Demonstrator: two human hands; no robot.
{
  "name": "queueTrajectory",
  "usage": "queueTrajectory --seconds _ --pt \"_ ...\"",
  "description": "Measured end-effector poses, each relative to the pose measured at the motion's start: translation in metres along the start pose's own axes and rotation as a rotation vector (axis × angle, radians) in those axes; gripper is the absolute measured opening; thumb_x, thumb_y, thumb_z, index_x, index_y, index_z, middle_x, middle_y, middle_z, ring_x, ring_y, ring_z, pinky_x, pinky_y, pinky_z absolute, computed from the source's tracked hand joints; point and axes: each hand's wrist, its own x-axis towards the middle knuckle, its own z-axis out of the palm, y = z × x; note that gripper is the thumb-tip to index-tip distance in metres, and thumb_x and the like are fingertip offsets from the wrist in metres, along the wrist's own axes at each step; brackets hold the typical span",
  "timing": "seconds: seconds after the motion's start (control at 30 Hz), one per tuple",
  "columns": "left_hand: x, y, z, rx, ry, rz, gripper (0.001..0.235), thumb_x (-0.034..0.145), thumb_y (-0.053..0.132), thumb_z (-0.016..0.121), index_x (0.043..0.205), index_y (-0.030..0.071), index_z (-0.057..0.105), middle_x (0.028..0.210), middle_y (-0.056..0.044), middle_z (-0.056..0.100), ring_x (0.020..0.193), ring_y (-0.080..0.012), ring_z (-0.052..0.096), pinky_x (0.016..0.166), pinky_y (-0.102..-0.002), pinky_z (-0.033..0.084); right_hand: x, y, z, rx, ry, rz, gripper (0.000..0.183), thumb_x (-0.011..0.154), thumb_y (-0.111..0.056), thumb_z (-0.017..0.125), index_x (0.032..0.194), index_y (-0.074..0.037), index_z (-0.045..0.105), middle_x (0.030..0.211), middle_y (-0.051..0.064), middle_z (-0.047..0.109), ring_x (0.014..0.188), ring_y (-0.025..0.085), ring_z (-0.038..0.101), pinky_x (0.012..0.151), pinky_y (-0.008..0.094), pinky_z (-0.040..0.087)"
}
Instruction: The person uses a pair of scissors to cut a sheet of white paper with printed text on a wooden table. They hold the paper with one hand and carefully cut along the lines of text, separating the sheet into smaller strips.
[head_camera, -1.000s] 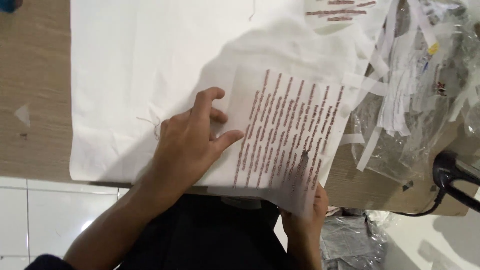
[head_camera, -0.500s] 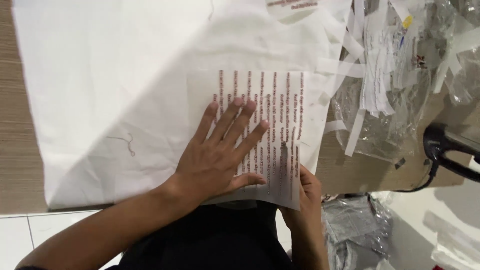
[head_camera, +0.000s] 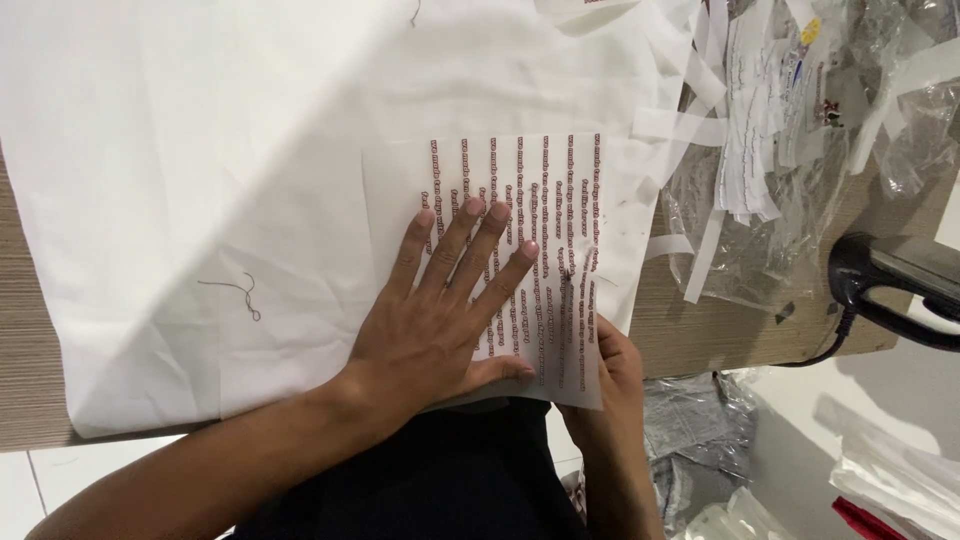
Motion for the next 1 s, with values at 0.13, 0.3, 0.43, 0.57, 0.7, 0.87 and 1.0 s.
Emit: queueTrajectory --seconds 0.13,0.3,0.43,0.57,0.7,0.87,1.0 --pt "-0.001 0.0 0.001 -0.016 -0.003 -0.001 0.116 0.085 0.095 0.031 0.168 0.014 0.02 0.17 -0.025 0.017 0.157 -0.0415 0.012 0.126 -0.061 0.01 0.0 -0.002 0.003 -0.104 0.075 0.013 0.035 0.096 -0.022 0.064 0.116 0.005 0.074 0.094 0.015 0.074 0.076 0.021 0.066 0.062 0.034 0.055" --pt "-0.004 0.001 0.004 0.032 -0.012 -0.005 0.126 0.08 0.1 0.025 0.167 0.009 0.021 0.171 -0.022 0.014 0.158 -0.0396 0.01 0.127 -0.059 0.009 -0.004 -0.002 0.001 -0.135 -0.064 -0.108 0.019 0.1 -0.015 0.064 0.098 0.001 0.074 0.075 0.006 0.067 0.062 0.013 0.059 0.05 0.026 0.048" --pt "-0.004 0.001 0.002 0.055 -0.006 0.023 0.127 0.081 0.101 0.032 0.166 0.007 0.022 0.17 -0.024 0.017 0.158 -0.0407 0.012 0.127 -0.06 0.01 0.004 0.0 0.003 -0.036 0.062 0.04 0.032 0.102 -0.027 0.063 0.098 0.003 0.074 0.075 0.008 0.067 0.063 0.014 0.057 0.052 0.03 0.046" --pt "-0.004 0.004 0.001 0.067 0.003 0.017 0.129 0.079 0.102 0.036 0.166 0.008 0.026 0.17 -0.022 0.02 0.157 -0.0396 0.016 0.127 -0.059 0.014 0.005 -0.002 0.003 -0.165 0.09 0.021 0.04 0.106 -0.032 0.056 0.091 0.0 0.074 0.068 0.004 0.063 0.057 0.01 0.049 0.05 0.027 0.04" --pt "-0.005 0.004 0.001 0.076 0.009 0.01 0.131 0.078 0.104 0.035 0.166 0.008 0.026 0.17 -0.022 0.02 0.157 -0.0401 0.015 0.126 -0.06 0.015 0.005 0.001 0.003 -0.043 0.066 0.023 0.031 0.099 -0.024 0.064 0.106 0.005 0.074 0.088 0.013 0.074 0.072 0.017 0.064 0.061 0.031 0.053" --pt "-0.004 0.004 0.001 0.09 -0.002 0.008 0.131 0.077 0.104 0.035 0.165 0.007 0.028 0.17 -0.022 0.02 0.157 -0.0396 0.016 0.127 -0.059 0.016 0.006 -0.003 0.008 -0.089 0.064 0.004 0.033 0.104 -0.03 0.06 0.087 -0.003 0.071 0.069 0.003 0.064 0.057 0.009 0.052 0.049 0.026 0.041" --pt "-0.005 0.004 0.001 0.117 -0.011 0.011 0.132 0.077 0.104 0.037 0.166 0.008 0.024 0.17 -0.021 0.02 0.157 -0.0391 0.017 0.127 -0.058 0.015 0.004 -0.009 0.011 -0.149 0.052 -0.01 0.041 0.11 -0.031 0.05 0.087 -0.003 0.071 0.069 0.002 0.063 0.059 0.008 0.052 0.051 0.025 0.043"
